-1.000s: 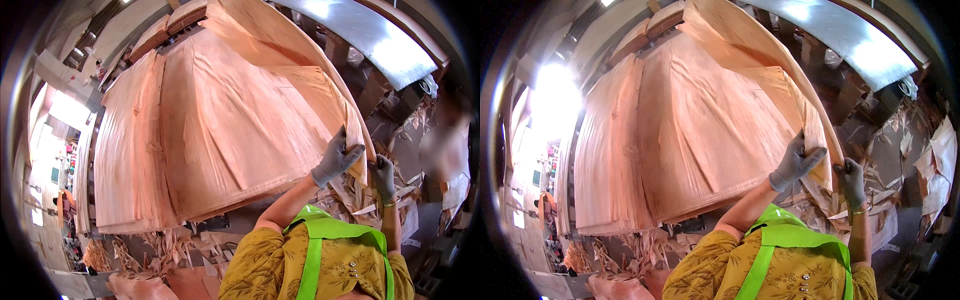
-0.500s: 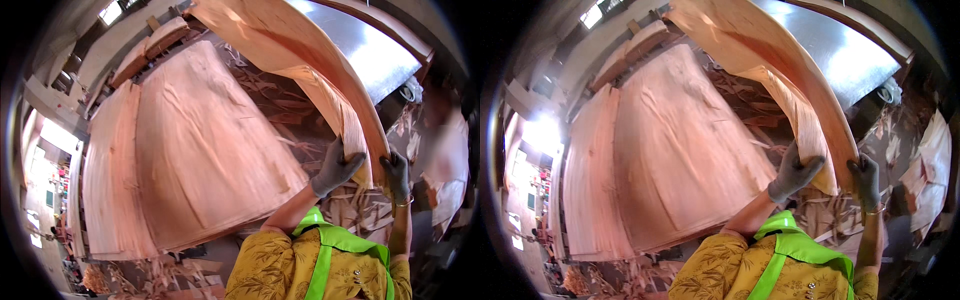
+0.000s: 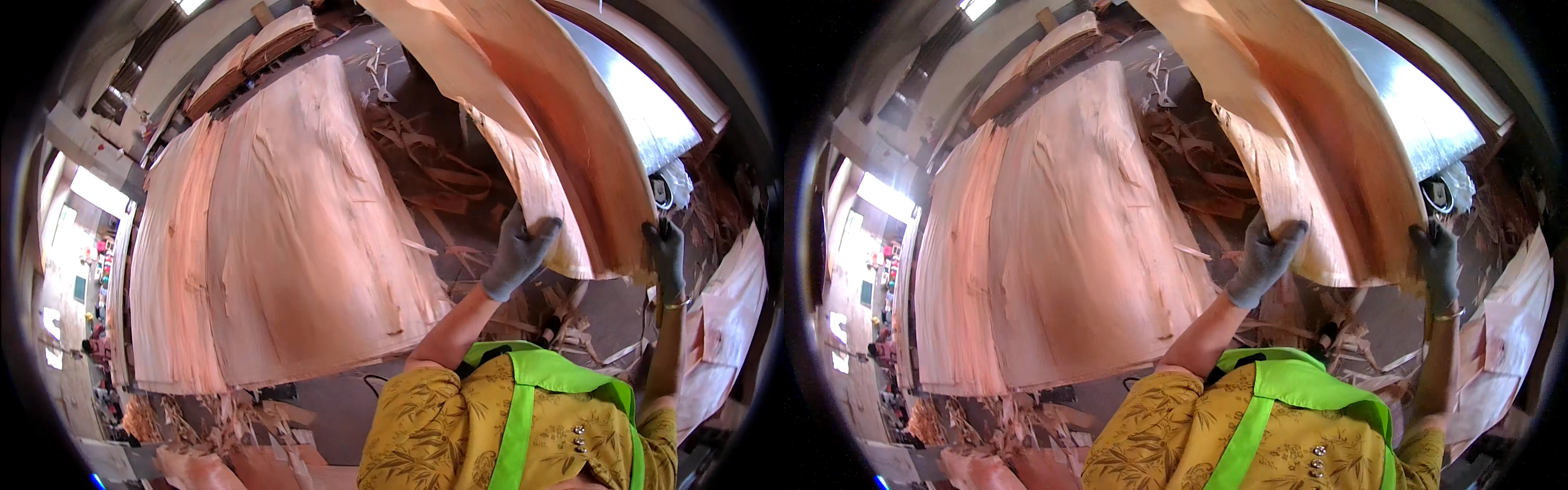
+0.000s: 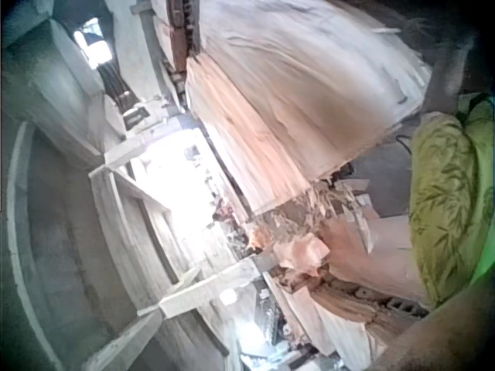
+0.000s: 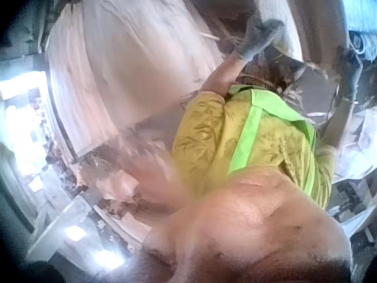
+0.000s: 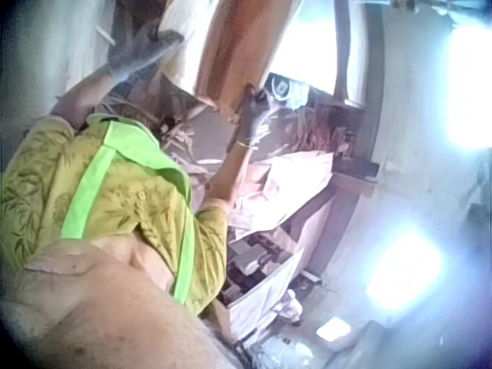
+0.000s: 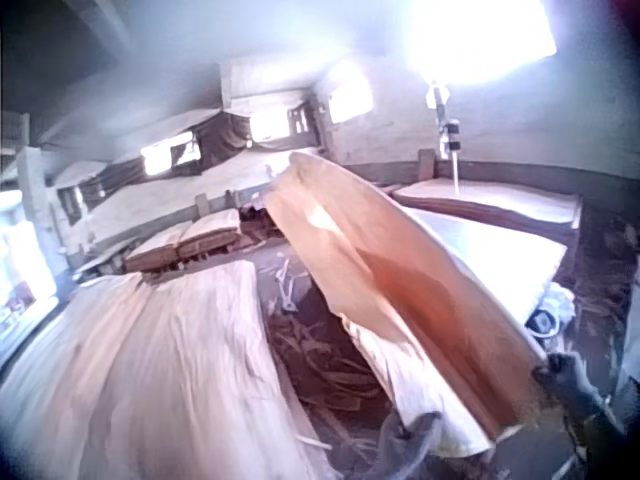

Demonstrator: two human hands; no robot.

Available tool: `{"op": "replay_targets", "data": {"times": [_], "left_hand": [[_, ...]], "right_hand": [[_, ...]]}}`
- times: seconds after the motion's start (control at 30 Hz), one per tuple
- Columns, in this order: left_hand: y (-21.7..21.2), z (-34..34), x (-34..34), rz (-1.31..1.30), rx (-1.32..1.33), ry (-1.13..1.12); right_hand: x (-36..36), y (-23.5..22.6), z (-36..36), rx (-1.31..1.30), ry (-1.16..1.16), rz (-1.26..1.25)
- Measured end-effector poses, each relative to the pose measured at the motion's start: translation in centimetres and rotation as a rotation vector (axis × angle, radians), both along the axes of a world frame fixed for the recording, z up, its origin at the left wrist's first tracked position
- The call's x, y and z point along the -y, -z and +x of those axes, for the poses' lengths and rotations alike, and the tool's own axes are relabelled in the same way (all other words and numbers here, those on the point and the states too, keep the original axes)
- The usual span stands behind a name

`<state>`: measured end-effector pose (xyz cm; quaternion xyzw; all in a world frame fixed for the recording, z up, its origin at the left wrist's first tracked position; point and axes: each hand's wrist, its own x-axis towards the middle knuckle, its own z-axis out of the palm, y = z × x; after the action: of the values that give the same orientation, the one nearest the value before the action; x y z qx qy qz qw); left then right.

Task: The person measures and cuts veneer sheets using a tape measure and a utility knife, then sorts and stacks the sheets on a workbench.

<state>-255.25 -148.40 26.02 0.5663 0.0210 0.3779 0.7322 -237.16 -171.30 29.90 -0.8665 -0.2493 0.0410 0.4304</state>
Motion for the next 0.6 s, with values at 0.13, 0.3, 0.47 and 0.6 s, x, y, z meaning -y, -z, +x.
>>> {"op": "replay_targets", "data": {"times": [0.13,0.3,0.47,0.6], "left_hand": [[1.7,6.5,2.3,-0.134,-0.108,-0.124],[4.9,15.0,5.7,-0.231,-0.222,-0.292],[10.1,25.0,6.8,-0.392,-0.147,-0.366],[12.5,28.8,6.6,-0.405,-0.342,-0.423]], "right_hand": [[1.4,1.5,11.5,0.196,-0.154,0.259],[5.1,3.5,24.0,0.062,-0.133,0.079],[6.1,7.2,38.0,0.093,-0.292,0.193],[5.4,9.0,44.1,-0.079,-0.137,-0.01]]}}
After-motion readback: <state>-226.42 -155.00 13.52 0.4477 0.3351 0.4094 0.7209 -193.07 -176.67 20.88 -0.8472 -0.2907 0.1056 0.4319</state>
